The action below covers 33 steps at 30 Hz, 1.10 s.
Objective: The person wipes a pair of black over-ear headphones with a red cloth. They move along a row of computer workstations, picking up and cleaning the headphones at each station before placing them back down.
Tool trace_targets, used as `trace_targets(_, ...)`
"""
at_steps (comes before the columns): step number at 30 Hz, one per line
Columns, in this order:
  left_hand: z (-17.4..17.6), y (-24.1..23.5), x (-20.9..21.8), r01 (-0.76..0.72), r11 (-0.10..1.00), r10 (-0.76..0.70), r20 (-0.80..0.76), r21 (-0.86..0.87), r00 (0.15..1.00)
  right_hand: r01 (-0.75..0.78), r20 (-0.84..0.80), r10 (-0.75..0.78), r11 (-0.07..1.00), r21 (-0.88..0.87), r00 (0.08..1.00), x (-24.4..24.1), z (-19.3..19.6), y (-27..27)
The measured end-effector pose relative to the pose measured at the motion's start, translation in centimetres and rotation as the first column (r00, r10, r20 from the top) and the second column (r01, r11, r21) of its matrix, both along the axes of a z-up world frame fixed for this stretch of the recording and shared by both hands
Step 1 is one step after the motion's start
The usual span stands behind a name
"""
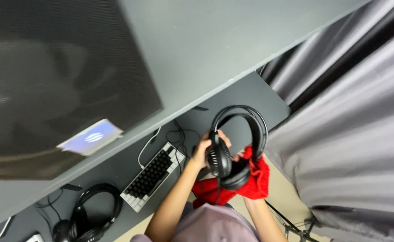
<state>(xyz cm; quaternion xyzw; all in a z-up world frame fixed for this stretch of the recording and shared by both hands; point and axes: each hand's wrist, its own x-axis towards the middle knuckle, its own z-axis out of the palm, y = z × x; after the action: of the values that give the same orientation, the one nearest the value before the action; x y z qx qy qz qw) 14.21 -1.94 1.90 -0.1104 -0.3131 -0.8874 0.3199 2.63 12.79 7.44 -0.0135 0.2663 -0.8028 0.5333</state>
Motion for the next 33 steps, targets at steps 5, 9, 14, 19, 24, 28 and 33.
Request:
trace_targets(5,4.8,2.8,3.5,-0.202,0.968,0.242,0.337,-0.152,0.91,0.059,-0.055,-0.075,0.965,-0.254,0.996,-0.4,-2.3,1.5)
trace_targets(9,4.2,5.1,7.8,-0.336,0.877,0.472,0.481,-0.344,0.739,0.211,-0.192,-0.211,0.977,-0.019,0.958,1.8,-0.7,2.0)
trace_targets(14,10.6,9.5,13.5,-0.315,0.116,0.887,-0.044,-0.942,0.46,0.345,-0.5,-0.145,0.877,0.334,0.854,8.2,3.4,3.2)
trace_targets(19,7.2,13.6,15.3,-0.138,0.495,0.704,0.303,-0.858,0.642,0.418,-0.828,-0.043,0.877,0.236,0.559,12.6,1.2,5.5)
trace_targets(24,2.9,14.3,18.4,-0.061,0.826,0.427,0.551,-0.561,0.717,0.504,-0.964,-0.059,0.86,0.082,0.258,19.5,8.1,6.4)
trace_targets(28,3.8,13.8,20.6,0.009,0.965,-0.113,0.383,0.262,0.917,0.422,-0.888,-0.024,0.874,-0.241,-0.458,24.2,8.8,7.5)
trace_targets(33,4.4,13.9,21.7,0.281,0.881,-0.283,-0.05,0.381,0.958,0.301,-0.758,0.024,0.925,-0.23,-0.652,24.8,8.4,8.7)
